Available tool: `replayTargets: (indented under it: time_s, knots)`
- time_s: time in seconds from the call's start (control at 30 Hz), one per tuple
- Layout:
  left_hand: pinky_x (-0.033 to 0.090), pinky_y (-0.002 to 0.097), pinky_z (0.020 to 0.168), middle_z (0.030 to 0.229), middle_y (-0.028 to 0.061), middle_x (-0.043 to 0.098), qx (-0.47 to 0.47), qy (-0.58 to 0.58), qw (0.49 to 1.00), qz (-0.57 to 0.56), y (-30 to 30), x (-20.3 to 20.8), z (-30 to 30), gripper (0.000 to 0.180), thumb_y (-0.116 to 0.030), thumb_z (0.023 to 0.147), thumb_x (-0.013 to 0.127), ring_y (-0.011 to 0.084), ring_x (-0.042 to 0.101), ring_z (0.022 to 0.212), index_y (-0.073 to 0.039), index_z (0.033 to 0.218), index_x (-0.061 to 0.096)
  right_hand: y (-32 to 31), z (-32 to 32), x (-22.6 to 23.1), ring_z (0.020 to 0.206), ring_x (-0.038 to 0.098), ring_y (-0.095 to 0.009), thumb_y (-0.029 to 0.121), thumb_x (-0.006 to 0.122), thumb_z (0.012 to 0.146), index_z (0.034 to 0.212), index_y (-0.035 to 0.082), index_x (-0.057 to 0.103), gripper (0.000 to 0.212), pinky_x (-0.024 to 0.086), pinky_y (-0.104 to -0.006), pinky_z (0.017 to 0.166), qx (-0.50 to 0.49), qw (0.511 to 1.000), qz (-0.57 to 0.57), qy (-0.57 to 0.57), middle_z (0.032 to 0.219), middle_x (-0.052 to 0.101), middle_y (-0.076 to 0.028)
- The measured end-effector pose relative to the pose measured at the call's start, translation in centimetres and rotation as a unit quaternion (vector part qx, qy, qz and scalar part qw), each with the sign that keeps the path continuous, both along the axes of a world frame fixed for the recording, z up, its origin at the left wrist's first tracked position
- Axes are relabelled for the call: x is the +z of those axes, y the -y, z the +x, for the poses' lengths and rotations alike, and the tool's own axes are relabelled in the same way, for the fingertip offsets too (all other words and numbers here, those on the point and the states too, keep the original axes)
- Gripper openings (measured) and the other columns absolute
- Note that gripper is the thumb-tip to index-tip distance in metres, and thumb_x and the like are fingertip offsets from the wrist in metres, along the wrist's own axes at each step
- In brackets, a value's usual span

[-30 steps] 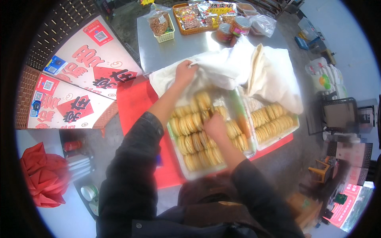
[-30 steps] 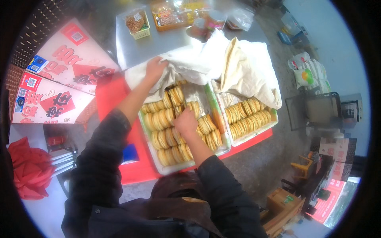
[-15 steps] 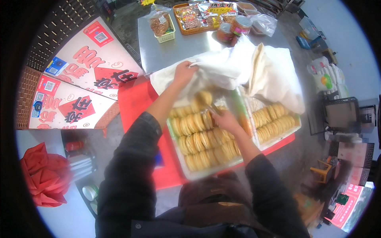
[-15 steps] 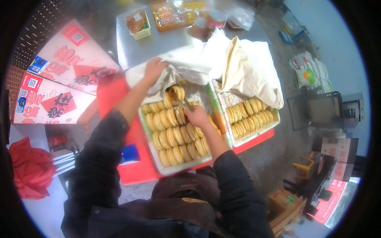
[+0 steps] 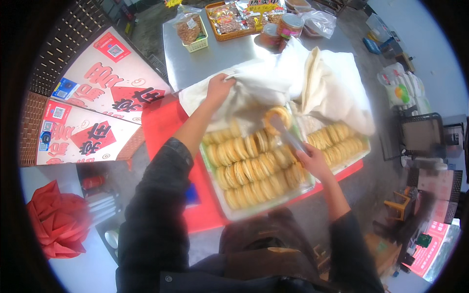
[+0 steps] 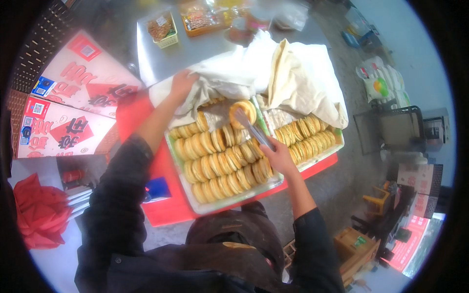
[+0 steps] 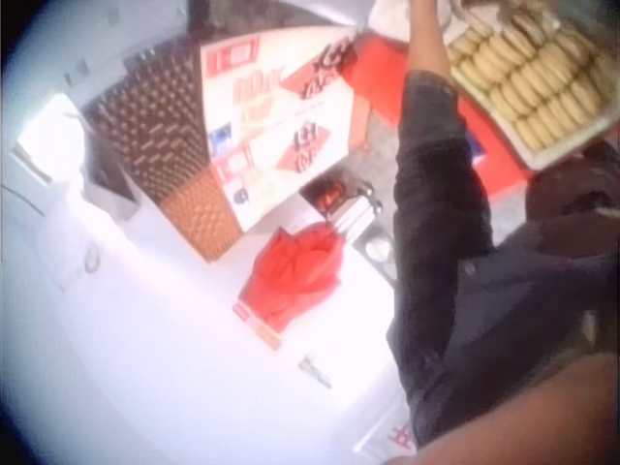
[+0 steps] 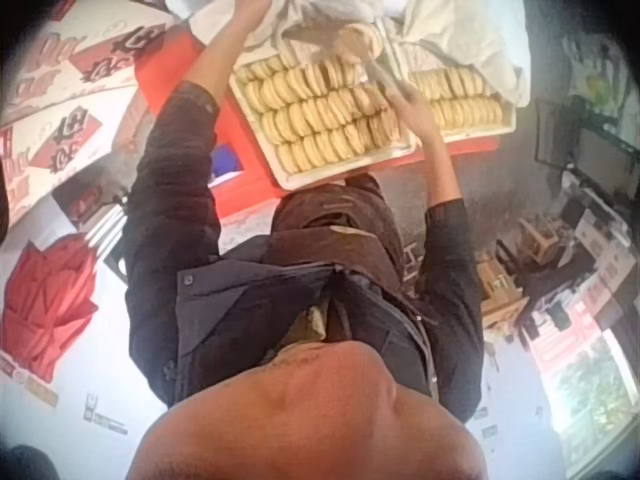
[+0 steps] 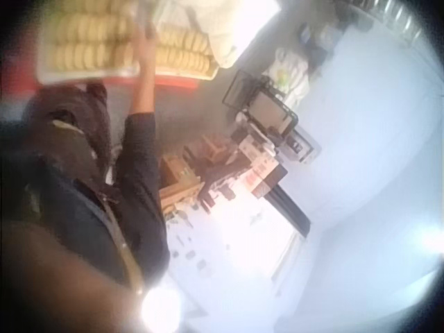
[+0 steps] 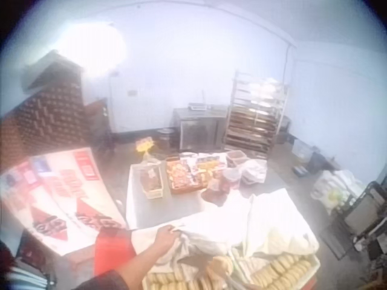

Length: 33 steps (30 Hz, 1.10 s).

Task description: The person arranges round biscuits in two white trays on a red table, using tongs to adjust their positions. The person then covers the trays with a white cloth and smooths it over the biscuits.

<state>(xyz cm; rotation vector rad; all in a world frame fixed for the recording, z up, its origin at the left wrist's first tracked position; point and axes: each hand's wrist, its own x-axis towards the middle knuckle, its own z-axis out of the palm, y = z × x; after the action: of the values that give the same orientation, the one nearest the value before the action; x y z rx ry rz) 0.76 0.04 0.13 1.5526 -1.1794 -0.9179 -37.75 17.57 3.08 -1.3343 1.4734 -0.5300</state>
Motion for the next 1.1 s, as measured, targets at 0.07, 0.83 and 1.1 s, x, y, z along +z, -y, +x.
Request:
replayTargets:
  time_s: [0.07, 0.83, 1.1]
  knots:
    - [0.052, 0.034, 0.079, 0.088, 0.0088, 0.074, 0.001, 0.018, 1.0, -0.002, 0.2, 0.1, -1.0, 0.027, -0.021, 0.09, 0.075, 0.0183, 0.066, 0.082, 0.001, 0.106, 0.078, -1.3, -1.6, -0.5, 0.076, 0.069, -0.031, 0.025, 0.073, 0.1, 0.143, -0.003, 0.061, 0.053, 0.054, -0.0434, 0.07, 0.021, 0.989, -0.074, -0.125, 0.095, 0.073, -0.017]
    - [0.049, 0.0321, 0.073, 0.082, 0.0052, 0.069, -0.011, -0.037, 0.999, 0.03, -0.1, -1.9, 0.1, 0.023, -0.02, 0.09, 0.075, 0.0147, 0.06, 0.077, -0.001, 0.102, 0.078, -0.6, 2.4, 1.7, 0.105, 0.07, -0.051, 0.03, 0.069, 0.099, 0.134, -0.005, 0.062, 0.05, 0.057, -0.0535, 0.091, 0.001, 0.974, -0.086, -0.208, 0.111, 0.073, -0.034]
    - [0.05, 0.0329, 0.076, 0.084, 0.0059, 0.07, -0.003, -0.026, 1.0, 0.008, -0.7, -1.6, -0.1, 0.021, -0.019, 0.09, 0.074, 0.0157, 0.062, 0.079, -0.001, 0.101, 0.078, 3.0, 4.2, -2.8, 0.091, 0.074, -0.044, 0.017, 0.062, 0.101, 0.117, -0.003, 0.059, 0.026, 0.059, -0.0538, 0.077, 0.127, 0.895, -0.112, -0.412, 0.096, 0.074, -0.029]
